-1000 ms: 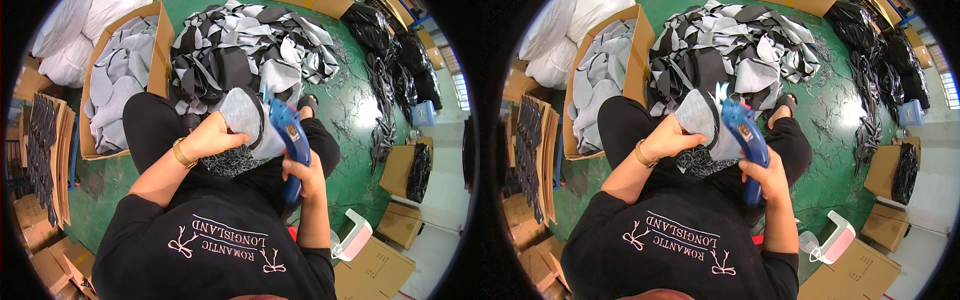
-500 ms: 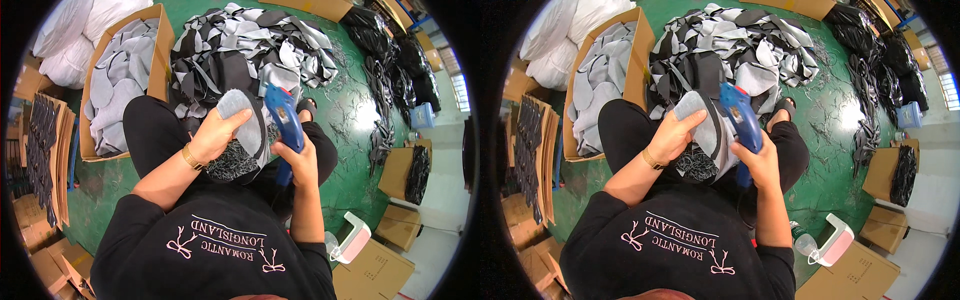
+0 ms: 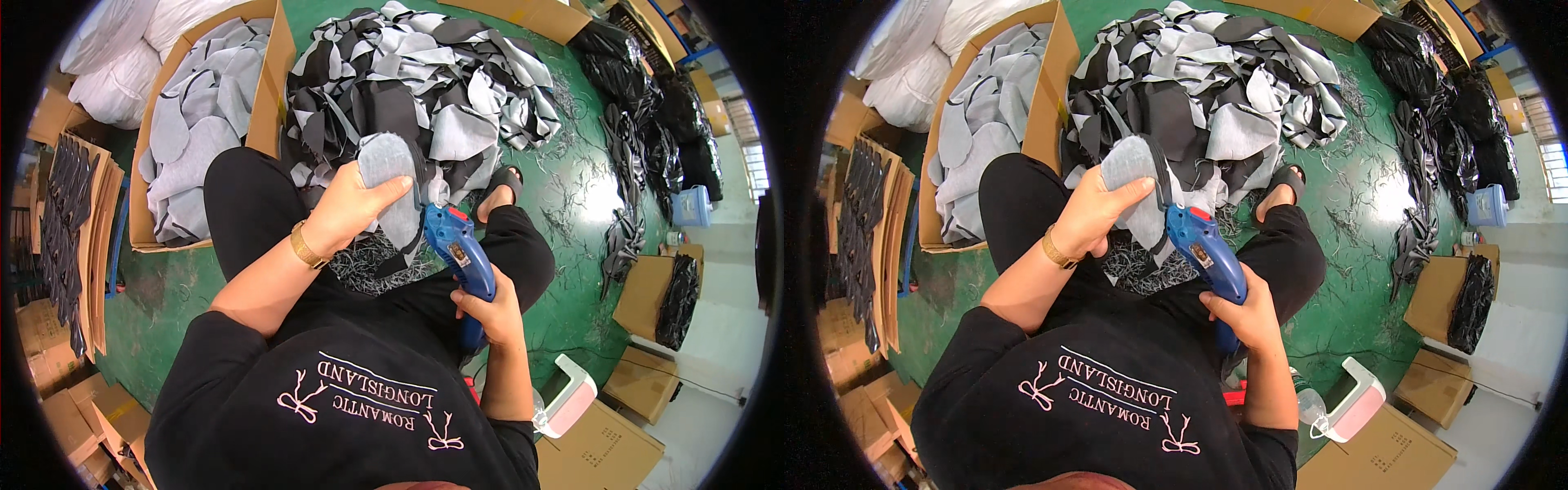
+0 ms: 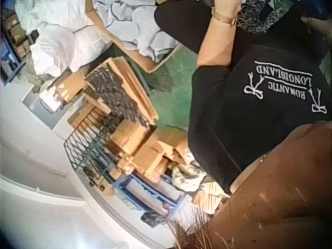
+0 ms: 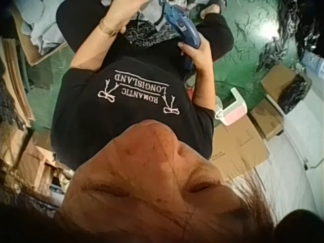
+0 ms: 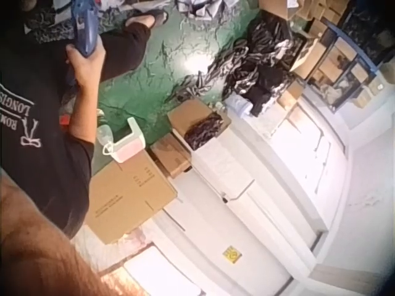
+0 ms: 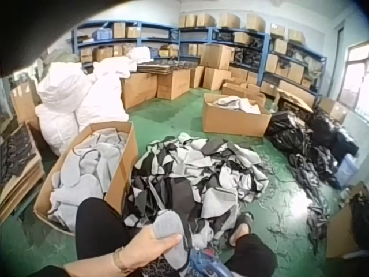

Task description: Trim excess material from fabric components using a handheld electric cutter.

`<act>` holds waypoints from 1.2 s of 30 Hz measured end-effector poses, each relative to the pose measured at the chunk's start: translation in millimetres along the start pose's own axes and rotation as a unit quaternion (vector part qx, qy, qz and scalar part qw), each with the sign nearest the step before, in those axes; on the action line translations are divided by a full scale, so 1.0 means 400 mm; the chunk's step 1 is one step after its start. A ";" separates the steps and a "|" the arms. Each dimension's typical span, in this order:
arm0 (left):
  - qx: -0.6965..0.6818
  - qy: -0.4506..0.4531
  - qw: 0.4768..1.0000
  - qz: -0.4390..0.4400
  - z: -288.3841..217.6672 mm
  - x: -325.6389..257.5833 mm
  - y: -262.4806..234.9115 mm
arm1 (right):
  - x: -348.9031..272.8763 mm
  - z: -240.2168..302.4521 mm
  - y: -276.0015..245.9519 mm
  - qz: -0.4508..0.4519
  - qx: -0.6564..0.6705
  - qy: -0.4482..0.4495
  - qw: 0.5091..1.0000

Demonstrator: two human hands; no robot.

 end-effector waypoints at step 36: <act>-0.231 -0.087 0.958 0.146 -0.013 0.040 0.019 | 0.054 -0.046 -0.016 0.156 0.203 0.022 0.966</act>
Point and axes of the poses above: each hand's wrist, its own x-axis towards the middle knuckle, its own y-axis out of the palm, z = x × y, the point moved 3 cm from there along x, towards the middle knuckle, and after that the axes turned 6 degrees about z, right-handed, at the moved point
